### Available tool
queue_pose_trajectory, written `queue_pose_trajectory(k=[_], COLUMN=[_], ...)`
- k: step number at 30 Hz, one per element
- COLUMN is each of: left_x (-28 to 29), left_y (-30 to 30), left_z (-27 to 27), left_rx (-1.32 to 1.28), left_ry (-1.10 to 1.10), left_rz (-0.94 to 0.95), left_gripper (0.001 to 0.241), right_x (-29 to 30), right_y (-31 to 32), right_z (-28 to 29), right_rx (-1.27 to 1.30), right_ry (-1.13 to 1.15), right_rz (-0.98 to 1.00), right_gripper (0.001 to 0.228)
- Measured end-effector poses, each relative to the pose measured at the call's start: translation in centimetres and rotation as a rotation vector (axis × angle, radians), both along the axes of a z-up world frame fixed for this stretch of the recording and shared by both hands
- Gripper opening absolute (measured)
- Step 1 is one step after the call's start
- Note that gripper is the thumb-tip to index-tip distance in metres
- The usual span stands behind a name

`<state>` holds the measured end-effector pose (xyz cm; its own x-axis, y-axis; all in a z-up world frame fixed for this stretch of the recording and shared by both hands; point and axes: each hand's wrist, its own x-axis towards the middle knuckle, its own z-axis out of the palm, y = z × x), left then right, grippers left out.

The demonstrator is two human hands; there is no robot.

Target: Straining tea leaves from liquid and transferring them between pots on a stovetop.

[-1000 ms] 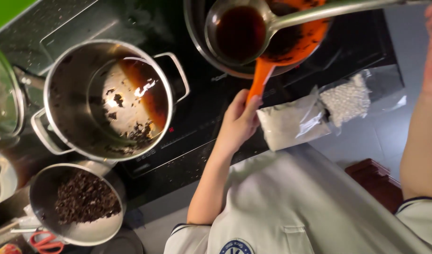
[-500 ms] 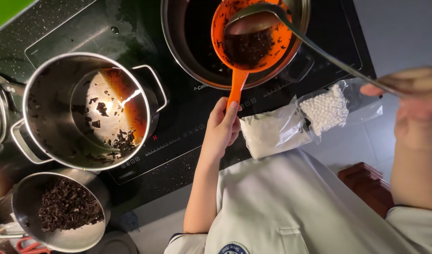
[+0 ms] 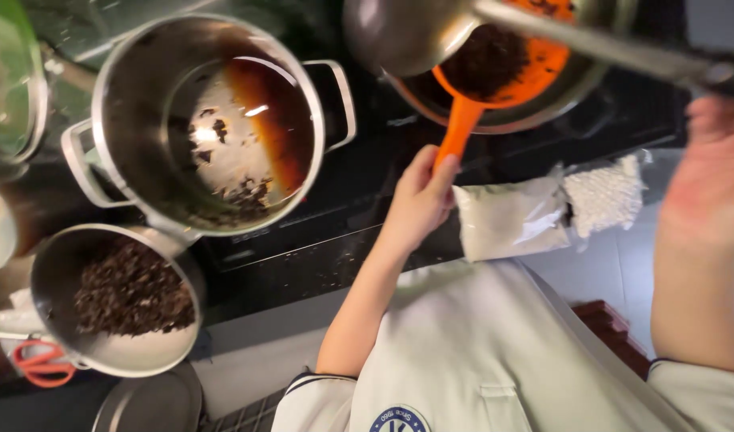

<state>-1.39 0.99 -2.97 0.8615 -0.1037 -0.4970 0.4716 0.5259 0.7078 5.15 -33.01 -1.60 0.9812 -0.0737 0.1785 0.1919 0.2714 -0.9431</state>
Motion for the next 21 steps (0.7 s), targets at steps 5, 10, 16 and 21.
queue_pose_trajectory(k=[5, 10, 16, 21], left_x=[-0.7, -0.7, -0.6, -0.8], left_y=[0.8, 2.0, 2.9, 3.3], left_z=[-0.5, 0.2, 1.7, 1.7], left_rx=[0.033, 0.164, 0.339, 0.323], left_ry=[-0.084, -0.134, -0.173, -0.193], left_rz=[0.022, -0.005, -0.081, -0.126], left_gripper=[0.019, 0.02, 0.03, 0.033], right_x=[1.0, 3.5, 6.5, 8.0], right_y=[15.1, 27.7, 35.1, 37.5], right_z=[7.7, 14.1, 16.6, 17.9], right_rx=[0.033, -0.556, -0.73, -0.8], right_ry=[-0.125, -0.541, -0.595, -0.546], right_rz=[0.265, 0.515, 0.817, 1.063], right_gripper=[0.028, 0.015, 0.013, 0.025])
